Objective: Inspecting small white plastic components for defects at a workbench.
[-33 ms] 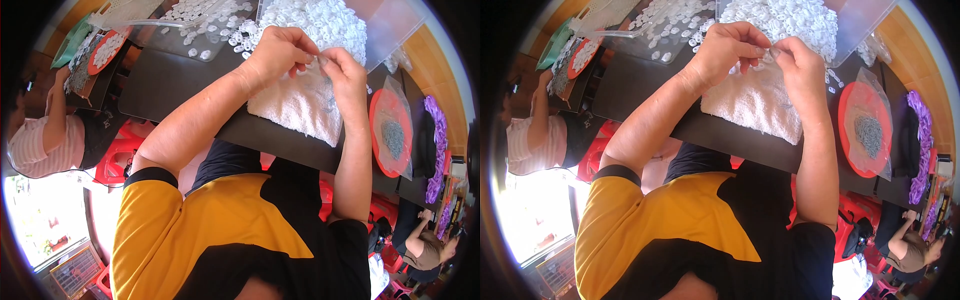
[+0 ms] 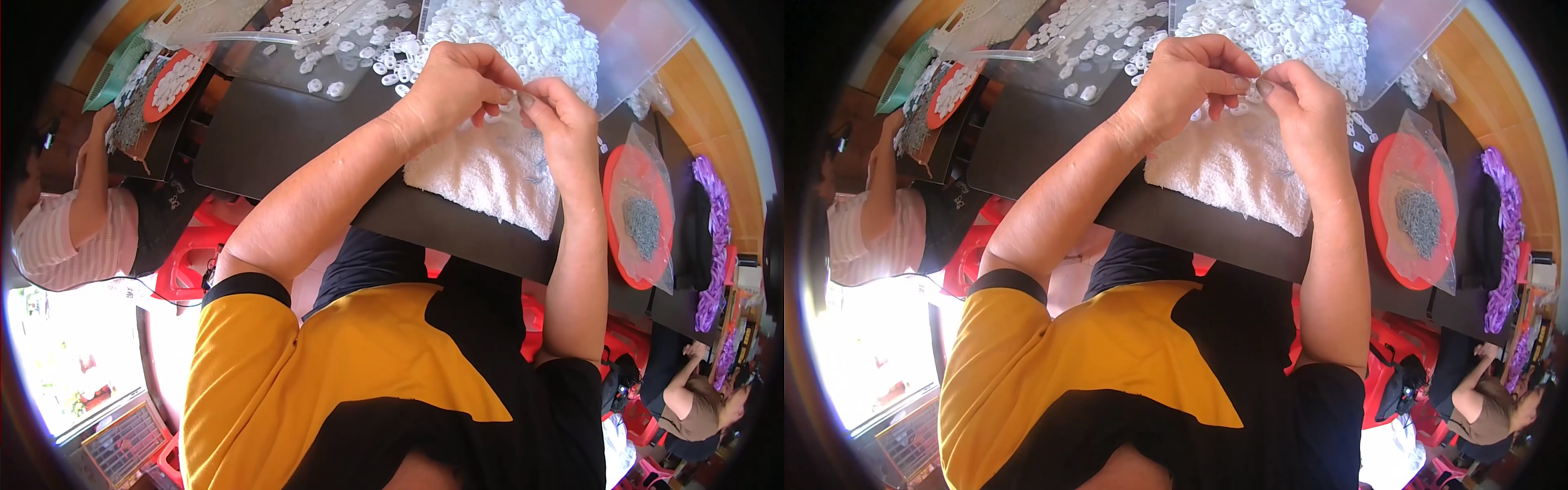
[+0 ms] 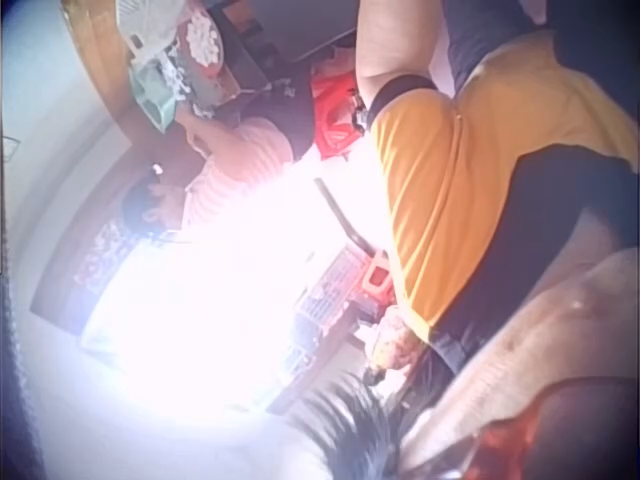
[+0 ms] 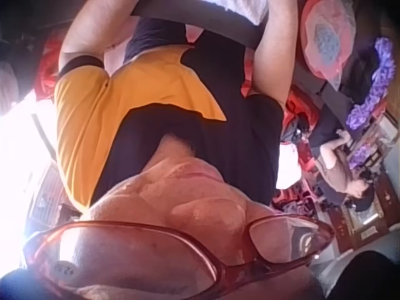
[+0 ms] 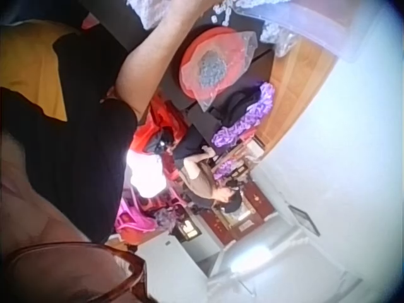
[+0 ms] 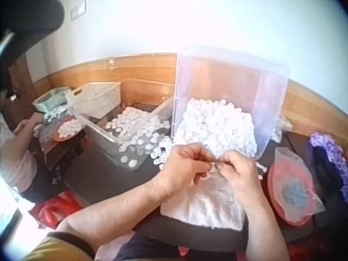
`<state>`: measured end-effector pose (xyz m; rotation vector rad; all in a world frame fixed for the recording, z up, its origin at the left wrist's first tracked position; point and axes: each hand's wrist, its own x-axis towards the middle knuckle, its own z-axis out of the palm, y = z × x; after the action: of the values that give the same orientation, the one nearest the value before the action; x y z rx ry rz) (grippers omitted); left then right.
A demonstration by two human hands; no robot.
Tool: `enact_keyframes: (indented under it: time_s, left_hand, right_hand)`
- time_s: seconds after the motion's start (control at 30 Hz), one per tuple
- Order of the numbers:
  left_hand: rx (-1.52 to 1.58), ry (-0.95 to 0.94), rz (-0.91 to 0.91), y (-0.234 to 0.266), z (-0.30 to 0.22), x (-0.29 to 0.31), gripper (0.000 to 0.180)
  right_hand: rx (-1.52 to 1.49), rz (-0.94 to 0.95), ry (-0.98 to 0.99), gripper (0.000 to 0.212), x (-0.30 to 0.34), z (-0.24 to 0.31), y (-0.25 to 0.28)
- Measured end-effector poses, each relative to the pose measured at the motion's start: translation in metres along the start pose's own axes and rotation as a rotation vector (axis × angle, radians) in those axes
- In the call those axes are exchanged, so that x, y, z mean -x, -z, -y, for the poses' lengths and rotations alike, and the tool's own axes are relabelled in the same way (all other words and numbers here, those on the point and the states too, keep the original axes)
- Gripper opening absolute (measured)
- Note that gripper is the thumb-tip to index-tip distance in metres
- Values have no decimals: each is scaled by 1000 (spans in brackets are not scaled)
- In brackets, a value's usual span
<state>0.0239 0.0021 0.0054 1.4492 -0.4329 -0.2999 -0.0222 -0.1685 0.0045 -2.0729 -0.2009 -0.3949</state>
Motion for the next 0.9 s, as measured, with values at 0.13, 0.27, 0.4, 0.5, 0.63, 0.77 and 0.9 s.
enact_keyframes:
  time_s: [0.13,0.27,0.4,0.5,0.63,0.77,0.9]
  left_hand:
    - [-26,-34,-8,0,0,1,17]
    - [-60,-70,-21,-2,1,2,15]
    - [-102,-43,-48,-2,1,2,14]
    - [-98,81,6,0,4,-1,13]
    - [-106,100,-19,-3,-1,2,11]
    - [-121,81,-32,-6,2,3,9]
    - [-36,153,-63,-6,8,0,9]
  right_hand:
    - [-145,52,-126,11,-1,2,0]
    - [-215,74,-179,12,0,10,0]
    - [-276,46,-198,12,2,10,0]
    - [-237,53,-166,12,2,4,-1]
    - [-149,0,-104,12,3,-1,-5]
    - [7,6,-21,12,4,5,-9]
    - [38,-27,31,10,5,-3,-13]
